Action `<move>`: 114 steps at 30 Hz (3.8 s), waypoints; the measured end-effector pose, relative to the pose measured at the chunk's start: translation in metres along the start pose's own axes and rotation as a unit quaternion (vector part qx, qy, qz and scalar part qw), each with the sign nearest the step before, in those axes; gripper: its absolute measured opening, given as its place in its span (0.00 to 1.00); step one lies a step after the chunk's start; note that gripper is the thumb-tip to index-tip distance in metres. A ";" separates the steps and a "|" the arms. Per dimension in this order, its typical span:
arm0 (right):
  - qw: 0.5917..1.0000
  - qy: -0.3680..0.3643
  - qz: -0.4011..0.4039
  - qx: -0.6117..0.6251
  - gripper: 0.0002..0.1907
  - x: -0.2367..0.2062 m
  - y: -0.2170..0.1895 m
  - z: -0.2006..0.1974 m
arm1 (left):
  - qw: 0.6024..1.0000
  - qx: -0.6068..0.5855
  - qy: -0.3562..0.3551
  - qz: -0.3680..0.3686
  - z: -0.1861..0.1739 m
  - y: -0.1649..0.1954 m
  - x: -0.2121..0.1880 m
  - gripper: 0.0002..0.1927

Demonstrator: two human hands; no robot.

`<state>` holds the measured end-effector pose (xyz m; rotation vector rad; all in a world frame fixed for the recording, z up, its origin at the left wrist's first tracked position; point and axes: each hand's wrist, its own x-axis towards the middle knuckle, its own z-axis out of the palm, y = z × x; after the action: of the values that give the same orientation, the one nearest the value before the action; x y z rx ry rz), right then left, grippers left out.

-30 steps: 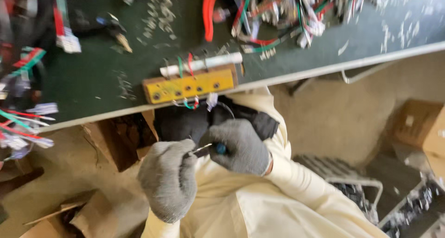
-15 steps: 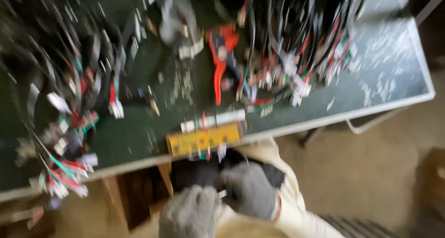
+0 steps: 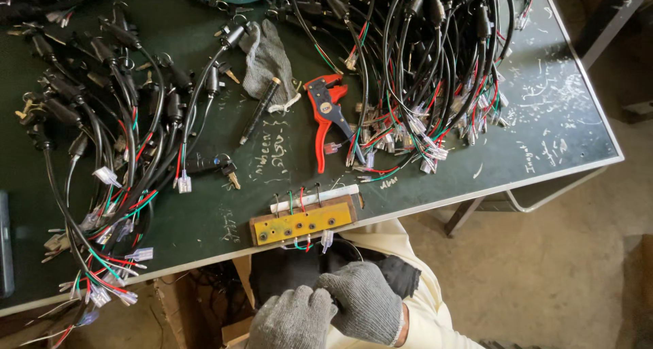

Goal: The person assembles wire harnesses by inserting wires into a yellow terminal block and securing them with a screwdriver. They repeatedly strip wire ends, insert them into the block, and tighten the screws to complete the connections.

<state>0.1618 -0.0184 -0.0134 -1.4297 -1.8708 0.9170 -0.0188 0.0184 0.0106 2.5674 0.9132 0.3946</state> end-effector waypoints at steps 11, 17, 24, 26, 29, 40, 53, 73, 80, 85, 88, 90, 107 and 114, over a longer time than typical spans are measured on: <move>0.965 -0.118 0.058 0.226 0.06 -0.013 0.017 -0.004 | 0.991 -0.005 0.073 0.114 -0.010 0.002 0.010 0.13; 0.986 -0.052 0.030 0.154 0.05 -0.009 0.007 -0.004 | 0.991 -0.005 0.111 0.075 -0.010 0.006 0.011 0.16; 0.998 -0.006 0.004 0.058 0.08 -0.006 -0.002 -0.001 | 0.993 0.004 0.113 0.031 0.000 0.005 0.006 0.18; 0.998 -0.015 0.008 0.063 0.06 -0.005 -0.003 -0.004 | 0.991 -0.001 0.131 0.032 0.000 0.006 0.006 0.17; 0.996 -0.031 0.008 0.085 0.05 -0.003 -0.003 -0.007 | 0.989 0.008 0.141 0.047 -0.001 0.005 0.007 0.18; 0.993 -0.044 0.020 0.108 0.06 -0.006 0.003 -0.005 | 0.990 -0.023 0.106 0.085 0.003 -0.003 0.005 0.17; 0.980 -0.083 0.048 0.176 0.09 -0.003 -0.011 -0.014 | 0.950 -0.177 0.228 -0.121 -0.028 0.018 0.012 0.13; 0.958 -0.135 -0.033 0.250 0.04 -0.011 -0.006 -0.030 | 0.934 -0.063 0.217 -0.277 0.024 -0.019 0.018 0.06; 0.954 -0.159 -0.036 0.251 0.04 -0.009 -0.009 -0.026 | 0.898 -0.120 0.249 -0.342 0.036 -0.012 0.023 0.06; 0.956 -0.155 -0.037 0.246 0.03 -0.010 -0.010 -0.029 | 0.884 -0.116 0.300 -0.339 0.035 -0.011 0.033 0.06; 0.955 -0.147 -0.001 0.257 0.04 -0.013 -0.014 -0.032 | 0.877 -0.151 0.292 -0.350 0.033 -0.010 0.033 0.06; 0.950 -0.149 0.014 0.274 0.04 -0.014 -0.016 -0.031 | 0.875 -0.156 0.276 -0.365 0.032 -0.009 0.032 0.06; 0.946 -0.039 -0.066 0.314 0.06 -0.049 -0.002 -0.038 | 0.968 -0.085 0.234 -0.037 0.013 0.008 0.017 0.05; 0.926 0.090 -0.042 0.364 0.08 -0.062 0.001 -0.049 | 0.992 -0.125 0.024 0.008 0.056 0.034 0.004 0.07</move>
<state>0.2162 -0.0708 0.0110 -0.9221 -1.2349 1.2184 0.0238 -0.0181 -0.0233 2.3468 0.8042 0.5418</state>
